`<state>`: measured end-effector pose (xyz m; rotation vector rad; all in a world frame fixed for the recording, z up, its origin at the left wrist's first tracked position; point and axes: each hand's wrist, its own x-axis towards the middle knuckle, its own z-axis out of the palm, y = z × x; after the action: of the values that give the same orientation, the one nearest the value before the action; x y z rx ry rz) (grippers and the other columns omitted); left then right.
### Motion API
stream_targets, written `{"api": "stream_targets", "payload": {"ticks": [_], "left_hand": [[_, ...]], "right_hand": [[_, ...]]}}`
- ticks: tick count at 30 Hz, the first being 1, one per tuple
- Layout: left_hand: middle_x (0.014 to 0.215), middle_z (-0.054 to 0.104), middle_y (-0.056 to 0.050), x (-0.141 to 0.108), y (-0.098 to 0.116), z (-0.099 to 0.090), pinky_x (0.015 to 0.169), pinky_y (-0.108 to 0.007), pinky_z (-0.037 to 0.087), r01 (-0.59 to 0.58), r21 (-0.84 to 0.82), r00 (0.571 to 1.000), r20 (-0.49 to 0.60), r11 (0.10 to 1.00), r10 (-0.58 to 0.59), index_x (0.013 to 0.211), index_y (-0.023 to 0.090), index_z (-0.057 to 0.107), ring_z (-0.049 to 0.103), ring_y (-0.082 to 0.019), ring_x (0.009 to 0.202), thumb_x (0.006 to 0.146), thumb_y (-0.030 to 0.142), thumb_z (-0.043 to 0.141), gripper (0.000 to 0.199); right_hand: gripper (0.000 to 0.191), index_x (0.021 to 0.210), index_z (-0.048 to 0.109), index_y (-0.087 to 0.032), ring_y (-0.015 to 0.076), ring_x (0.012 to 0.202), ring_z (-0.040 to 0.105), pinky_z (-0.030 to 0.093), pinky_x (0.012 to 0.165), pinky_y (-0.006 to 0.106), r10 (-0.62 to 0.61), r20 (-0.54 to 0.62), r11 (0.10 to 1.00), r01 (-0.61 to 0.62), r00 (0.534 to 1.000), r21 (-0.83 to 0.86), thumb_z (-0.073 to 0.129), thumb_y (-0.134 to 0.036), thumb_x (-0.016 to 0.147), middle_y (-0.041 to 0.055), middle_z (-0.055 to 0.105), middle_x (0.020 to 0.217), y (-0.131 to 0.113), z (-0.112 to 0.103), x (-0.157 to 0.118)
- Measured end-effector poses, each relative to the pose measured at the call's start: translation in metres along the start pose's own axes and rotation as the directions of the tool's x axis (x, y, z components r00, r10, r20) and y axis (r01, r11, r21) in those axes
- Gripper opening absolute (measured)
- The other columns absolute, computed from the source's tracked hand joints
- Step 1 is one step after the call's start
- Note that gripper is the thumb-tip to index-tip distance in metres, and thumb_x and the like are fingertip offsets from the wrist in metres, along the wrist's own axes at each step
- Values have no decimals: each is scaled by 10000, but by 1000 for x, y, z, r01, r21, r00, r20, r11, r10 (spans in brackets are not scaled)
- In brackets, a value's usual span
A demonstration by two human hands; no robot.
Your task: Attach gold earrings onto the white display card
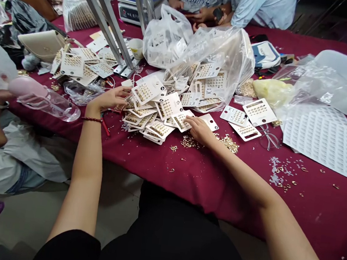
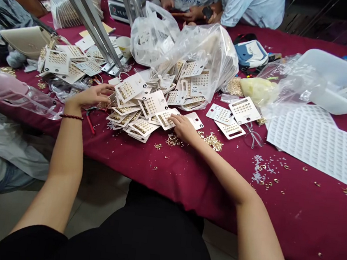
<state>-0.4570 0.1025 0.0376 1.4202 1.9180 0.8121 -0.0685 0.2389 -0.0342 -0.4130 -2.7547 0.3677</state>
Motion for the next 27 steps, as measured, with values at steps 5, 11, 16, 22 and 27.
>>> {"api": "stream_targets", "payload": {"ticks": [5,11,16,22,27], "left_hand": [[1110,688,-107,-8,5,-24,1022,-545,480,-59,109,971,-223,992,82,1158,63,622,636,-195,1014,819,135,609,347],[1333,571,-118,-7,17,-15,1081,-457,465,-131,168,773,-600,977,206,1278,82,501,527,-213,1241,901,112,542,380],[1518,398,-147,2,35,40,1126,-538,380,-218,188,946,-201,958,255,1458,194,357,417,-334,1370,778,465,741,827],[1360,558,-138,23,36,57,1136,-514,335,-193,306,927,-256,932,276,1352,211,533,482,-337,1301,768,502,702,674],[1240,647,-121,9,19,32,1047,-441,449,-207,197,939,-236,958,251,1243,154,616,602,-264,1126,851,474,547,511]], "right_hand": [[502,1297,547,-112,257,1281,521,447,1058,499,12,10,999,-12,1000,50,348,-43,841,153,557,1382,3,3,-1],[480,1298,542,-109,242,1303,503,436,1075,489,36,-40,996,-33,999,89,313,-58,880,152,555,1380,0,10,3],[437,1363,480,-117,261,1377,426,375,1125,507,-28,8,995,27,1000,93,381,-191,944,181,457,1466,-15,15,8],[849,1499,295,-184,415,1477,163,195,1167,638,165,64,986,-165,984,3,722,-273,771,200,130,1609,-25,16,24],[796,1476,324,-90,413,1405,331,307,1131,599,237,130,969,-244,963,36,650,-98,749,265,256,1552,-27,17,31]]}}
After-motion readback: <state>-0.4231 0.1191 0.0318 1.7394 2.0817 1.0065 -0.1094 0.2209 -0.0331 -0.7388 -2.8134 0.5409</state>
